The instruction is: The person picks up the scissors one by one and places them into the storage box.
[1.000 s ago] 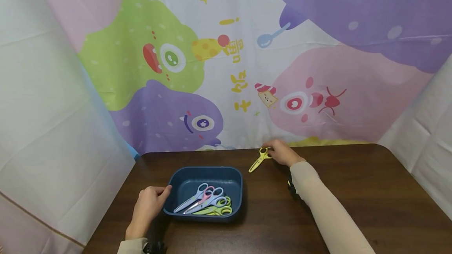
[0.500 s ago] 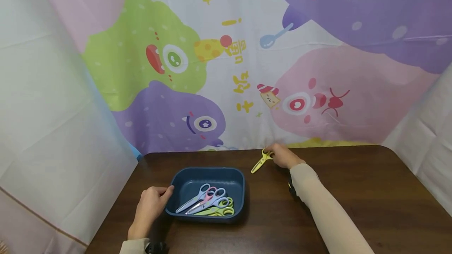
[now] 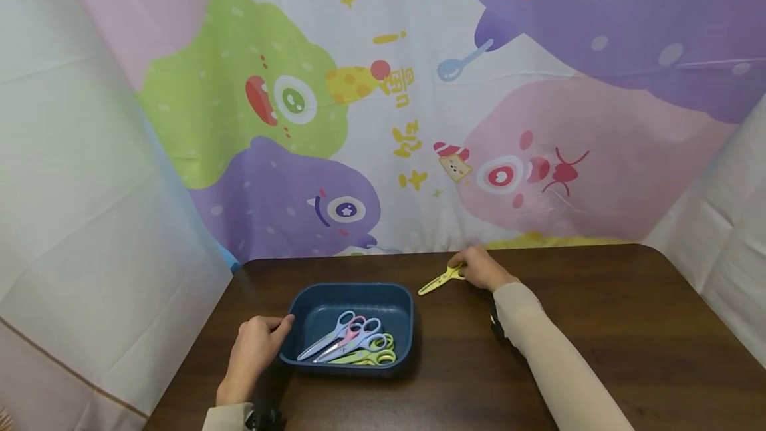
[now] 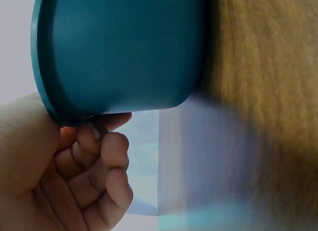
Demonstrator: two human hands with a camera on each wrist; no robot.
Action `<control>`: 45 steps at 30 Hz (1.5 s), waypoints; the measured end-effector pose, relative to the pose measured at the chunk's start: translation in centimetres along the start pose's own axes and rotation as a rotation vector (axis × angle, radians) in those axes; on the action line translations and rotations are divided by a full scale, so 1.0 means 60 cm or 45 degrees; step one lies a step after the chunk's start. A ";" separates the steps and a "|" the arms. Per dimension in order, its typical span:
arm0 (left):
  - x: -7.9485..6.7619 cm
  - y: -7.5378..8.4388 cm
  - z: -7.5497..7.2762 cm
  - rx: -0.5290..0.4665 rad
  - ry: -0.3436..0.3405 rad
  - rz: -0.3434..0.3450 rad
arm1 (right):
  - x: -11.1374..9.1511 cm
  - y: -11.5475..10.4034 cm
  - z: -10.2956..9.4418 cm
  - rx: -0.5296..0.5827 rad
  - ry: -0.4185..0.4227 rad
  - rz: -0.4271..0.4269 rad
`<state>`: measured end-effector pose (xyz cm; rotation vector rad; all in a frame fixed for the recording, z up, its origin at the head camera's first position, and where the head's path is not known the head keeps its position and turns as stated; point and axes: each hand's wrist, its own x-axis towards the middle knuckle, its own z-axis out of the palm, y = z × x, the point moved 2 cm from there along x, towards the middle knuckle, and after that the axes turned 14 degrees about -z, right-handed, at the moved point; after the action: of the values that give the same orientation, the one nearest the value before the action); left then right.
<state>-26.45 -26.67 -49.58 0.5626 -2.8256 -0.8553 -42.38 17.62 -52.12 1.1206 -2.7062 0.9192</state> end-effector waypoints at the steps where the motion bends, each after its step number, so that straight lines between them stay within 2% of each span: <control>1: 0.000 0.000 0.001 0.001 0.001 0.002 | -0.002 0.000 0.000 0.007 -0.002 0.010; 7: 0.000 -0.001 0.000 0.012 -0.006 0.002 | -0.011 0.004 0.003 0.010 -0.017 -0.006; 13: -0.001 -0.002 -0.003 0.010 0.026 0.019 | -0.009 -0.003 0.003 0.054 -0.094 0.061; 20: 0.000 -0.006 -0.002 0.004 0.013 0.006 | -0.004 -0.015 -0.004 0.075 -0.195 0.127; 27: 0.001 -0.005 -0.001 0.006 0.014 -0.001 | 0.000 -0.038 -0.027 0.082 -0.255 0.018; 35: 0.000 -0.002 0.000 0.016 0.024 0.002 | 0.002 -0.055 -0.044 0.093 -0.320 0.010; 45: -0.001 -0.001 0.000 0.017 -0.002 -0.007 | 0.004 -0.069 -0.061 0.133 -0.336 -0.026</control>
<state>-26.40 -26.70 -49.64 0.5716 -2.8342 -0.8388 -40.37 17.21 -47.02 1.3782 -2.8727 0.9843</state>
